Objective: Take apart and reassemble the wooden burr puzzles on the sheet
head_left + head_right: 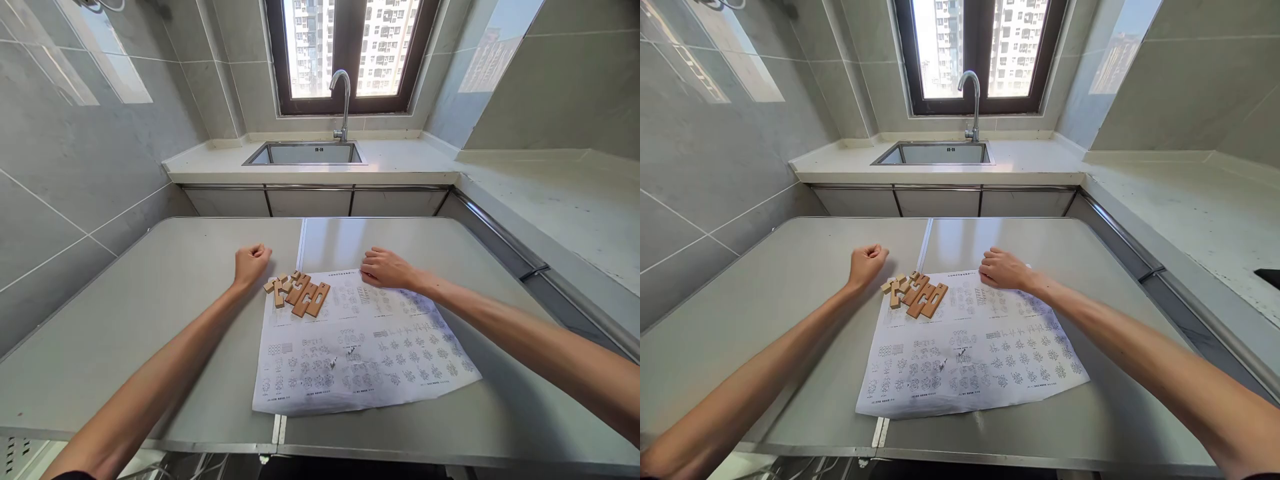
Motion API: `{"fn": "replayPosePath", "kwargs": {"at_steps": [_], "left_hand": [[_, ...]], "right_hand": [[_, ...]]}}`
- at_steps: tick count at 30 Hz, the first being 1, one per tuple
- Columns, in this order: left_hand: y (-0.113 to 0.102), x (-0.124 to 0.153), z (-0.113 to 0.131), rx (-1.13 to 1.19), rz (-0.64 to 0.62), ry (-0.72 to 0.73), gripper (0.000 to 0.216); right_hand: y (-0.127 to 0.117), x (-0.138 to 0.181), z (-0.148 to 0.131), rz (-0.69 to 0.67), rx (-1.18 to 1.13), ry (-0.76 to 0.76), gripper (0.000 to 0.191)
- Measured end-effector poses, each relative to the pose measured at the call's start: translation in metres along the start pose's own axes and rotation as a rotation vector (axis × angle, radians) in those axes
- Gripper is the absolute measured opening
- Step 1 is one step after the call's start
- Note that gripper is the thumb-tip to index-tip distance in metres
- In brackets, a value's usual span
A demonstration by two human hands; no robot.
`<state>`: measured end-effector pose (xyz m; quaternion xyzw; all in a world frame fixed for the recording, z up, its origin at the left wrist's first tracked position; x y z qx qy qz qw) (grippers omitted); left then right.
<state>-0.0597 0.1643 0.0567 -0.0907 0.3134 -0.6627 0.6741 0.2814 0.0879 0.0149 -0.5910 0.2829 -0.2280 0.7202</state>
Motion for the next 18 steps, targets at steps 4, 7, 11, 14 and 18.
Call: {"fn": "replayPosePath", "kwargs": {"at_steps": [4, 7, 11, 14, 18], "left_hand": [[-0.014, -0.012, -0.049, 0.196, 0.096, -0.181, 0.02], [-0.016, -0.012, -0.069, 0.341, 0.145, -0.256, 0.028], [-0.018, -0.01, -0.075, 0.513, 0.213, -0.266, 0.052], [-0.02, -0.009, -0.073, 0.618, 0.235, -0.256, 0.069], [-0.019, -0.009, -0.07, 0.704, 0.234, -0.254, 0.066]], "right_hand": [[0.002, 0.003, -0.007, -0.02, -0.001, 0.062, 0.059], [0.007, 0.006, -0.01, -0.034, -0.004, 0.106, 0.064], [0.015, 0.009, -0.009, -0.055, -0.001, 0.161, 0.068], [0.021, 0.01, -0.008, -0.076, 0.004, 0.199, 0.068], [0.025, 0.01, -0.007, -0.107, -0.006, 0.23, 0.067]]}}
Point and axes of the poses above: each hand's wrist, its own x-axis away from the middle knuckle, its own y-axis out of the palm, z = x × y, the point moved 6 cm from there along -x, towards the middle knuckle, and after that the axes turned 6 degrees about -z, right-handed, at the moved point
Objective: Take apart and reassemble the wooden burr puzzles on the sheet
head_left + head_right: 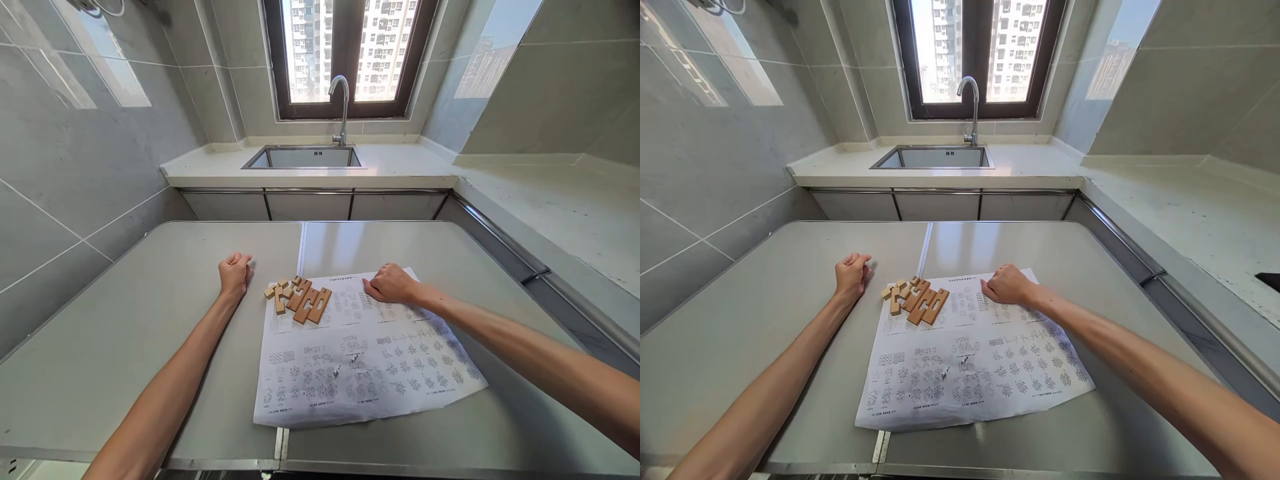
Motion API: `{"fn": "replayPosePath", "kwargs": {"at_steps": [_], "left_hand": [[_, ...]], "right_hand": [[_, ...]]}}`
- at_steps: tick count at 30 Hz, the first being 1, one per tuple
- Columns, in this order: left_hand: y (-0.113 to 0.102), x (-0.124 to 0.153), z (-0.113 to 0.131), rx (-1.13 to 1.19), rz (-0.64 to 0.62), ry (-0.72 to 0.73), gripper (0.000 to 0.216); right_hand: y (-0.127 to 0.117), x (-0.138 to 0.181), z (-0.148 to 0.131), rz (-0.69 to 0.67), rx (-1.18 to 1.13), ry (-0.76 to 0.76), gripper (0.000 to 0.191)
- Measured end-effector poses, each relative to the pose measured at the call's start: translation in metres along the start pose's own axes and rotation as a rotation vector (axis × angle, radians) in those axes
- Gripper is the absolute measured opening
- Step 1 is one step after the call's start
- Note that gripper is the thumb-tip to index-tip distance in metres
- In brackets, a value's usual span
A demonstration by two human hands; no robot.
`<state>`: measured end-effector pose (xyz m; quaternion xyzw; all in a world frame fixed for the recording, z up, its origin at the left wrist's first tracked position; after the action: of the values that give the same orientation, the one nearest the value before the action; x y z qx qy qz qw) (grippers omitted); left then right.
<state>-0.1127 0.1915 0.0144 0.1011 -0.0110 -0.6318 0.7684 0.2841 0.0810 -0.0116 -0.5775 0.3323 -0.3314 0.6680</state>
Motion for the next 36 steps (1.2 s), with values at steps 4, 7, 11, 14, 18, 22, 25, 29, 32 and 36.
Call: {"fn": "replayPosePath", "kwargs": {"at_steps": [4, 7, 11, 14, 18, 22, 25, 29, 32, 36], "left_hand": [[0.006, 0.0, 0.0, 0.047, -0.015, -0.019, 0.058], [0.01, -0.002, 0.0, 0.074, -0.025, -0.037, 0.056], [0.013, -0.003, 0.001, 0.099, -0.031, -0.055, 0.056], [0.014, -0.002, 0.001, 0.109, -0.035, -0.061, 0.056], [0.013, 0.001, -0.001, 0.126, -0.045, -0.074, 0.057], [0.013, 0.003, -0.004, 0.162, -0.066, -0.092, 0.058], [0.015, 0.004, -0.006, 0.196, -0.09, -0.115, 0.055], [0.02, 0.009, -0.009, 0.234, -0.134, -0.164, 0.055], [0.02, 0.013, -0.015, 0.251, -0.153, -0.211, 0.053], [0.015, 0.014, -0.027, 0.259, -0.128, -0.281, 0.028]], "right_hand": [[0.003, 0.001, 0.002, -0.023, -0.024, 0.029, 0.068], [0.004, 0.004, 0.005, -0.028, -0.047, 0.051, 0.068], [0.005, 0.008, 0.004, -0.024, -0.082, 0.061, 0.069], [0.004, 0.006, 0.0, -0.014, -0.105, 0.055, 0.07], [0.002, -0.005, -0.008, -0.006, -0.129, 0.014, 0.07], [-0.002, -0.018, -0.014, -0.006, -0.139, -0.034, 0.071], [-0.008, -0.031, -0.018, -0.008, -0.133, -0.075, 0.07], [-0.015, -0.05, -0.03, -0.009, -0.114, -0.13, 0.07], [-0.018, -0.064, -0.044, -0.02, -0.104, -0.182, 0.069], [-0.019, -0.081, -0.057, -0.035, -0.087, -0.229, 0.069]]}}
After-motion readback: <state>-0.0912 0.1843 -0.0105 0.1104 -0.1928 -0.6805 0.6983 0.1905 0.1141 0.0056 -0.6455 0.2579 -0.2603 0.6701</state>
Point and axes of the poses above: each hand's wrist, its own x-axis away from the middle knuckle, its own y-axis out of the palm, z = x × y, the point moved 6 cm from there along -x, towards the middle knuckle, and after that the axes turned 6 degrees about -z, right-handed, at the moved point
